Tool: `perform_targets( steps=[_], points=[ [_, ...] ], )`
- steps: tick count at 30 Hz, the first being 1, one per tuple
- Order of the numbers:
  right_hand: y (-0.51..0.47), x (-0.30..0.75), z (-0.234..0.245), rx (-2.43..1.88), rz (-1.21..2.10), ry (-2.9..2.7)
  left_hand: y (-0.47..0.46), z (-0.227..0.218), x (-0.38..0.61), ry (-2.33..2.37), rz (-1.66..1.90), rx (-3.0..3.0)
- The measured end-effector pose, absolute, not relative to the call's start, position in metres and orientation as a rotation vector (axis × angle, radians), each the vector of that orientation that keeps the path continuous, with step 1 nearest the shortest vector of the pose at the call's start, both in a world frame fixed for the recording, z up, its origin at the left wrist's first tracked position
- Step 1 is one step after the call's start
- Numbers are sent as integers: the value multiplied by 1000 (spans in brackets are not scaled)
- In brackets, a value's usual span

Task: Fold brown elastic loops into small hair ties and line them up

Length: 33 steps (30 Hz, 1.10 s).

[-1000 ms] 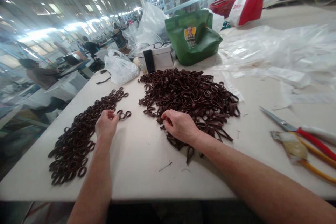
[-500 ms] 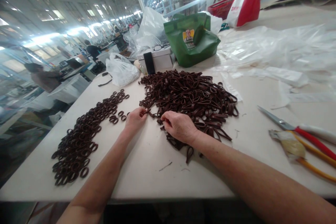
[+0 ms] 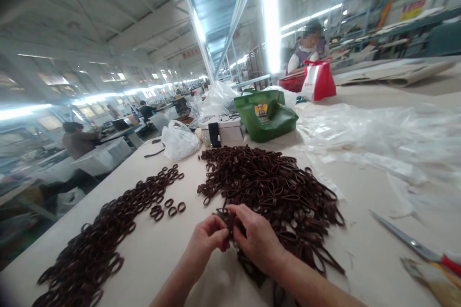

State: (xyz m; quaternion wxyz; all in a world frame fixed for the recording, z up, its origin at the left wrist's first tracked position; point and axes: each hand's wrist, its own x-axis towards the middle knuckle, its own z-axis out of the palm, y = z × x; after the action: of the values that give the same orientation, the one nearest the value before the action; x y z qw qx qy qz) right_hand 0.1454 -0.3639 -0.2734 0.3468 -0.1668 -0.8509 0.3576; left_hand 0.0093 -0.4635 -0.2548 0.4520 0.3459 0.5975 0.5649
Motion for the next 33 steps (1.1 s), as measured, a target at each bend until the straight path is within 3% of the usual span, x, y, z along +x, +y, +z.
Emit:
perform_targets(
  steps=[8,23,28,33],
  points=[
    [-370,151,-259,-255,1020,-2207,-465,-267,4,1423,1450,780],
    [-365,152,-257,-572,1084,-2260,-468,-254,11,1528,1354,870],
    [-366,155,-242,-329,1299,-2249,-469,-252,-3,1616,1458,881],
    [-367,152,-247,-175,1197,-2241,-470,-252,0,1595,1517,957]
  ],
)
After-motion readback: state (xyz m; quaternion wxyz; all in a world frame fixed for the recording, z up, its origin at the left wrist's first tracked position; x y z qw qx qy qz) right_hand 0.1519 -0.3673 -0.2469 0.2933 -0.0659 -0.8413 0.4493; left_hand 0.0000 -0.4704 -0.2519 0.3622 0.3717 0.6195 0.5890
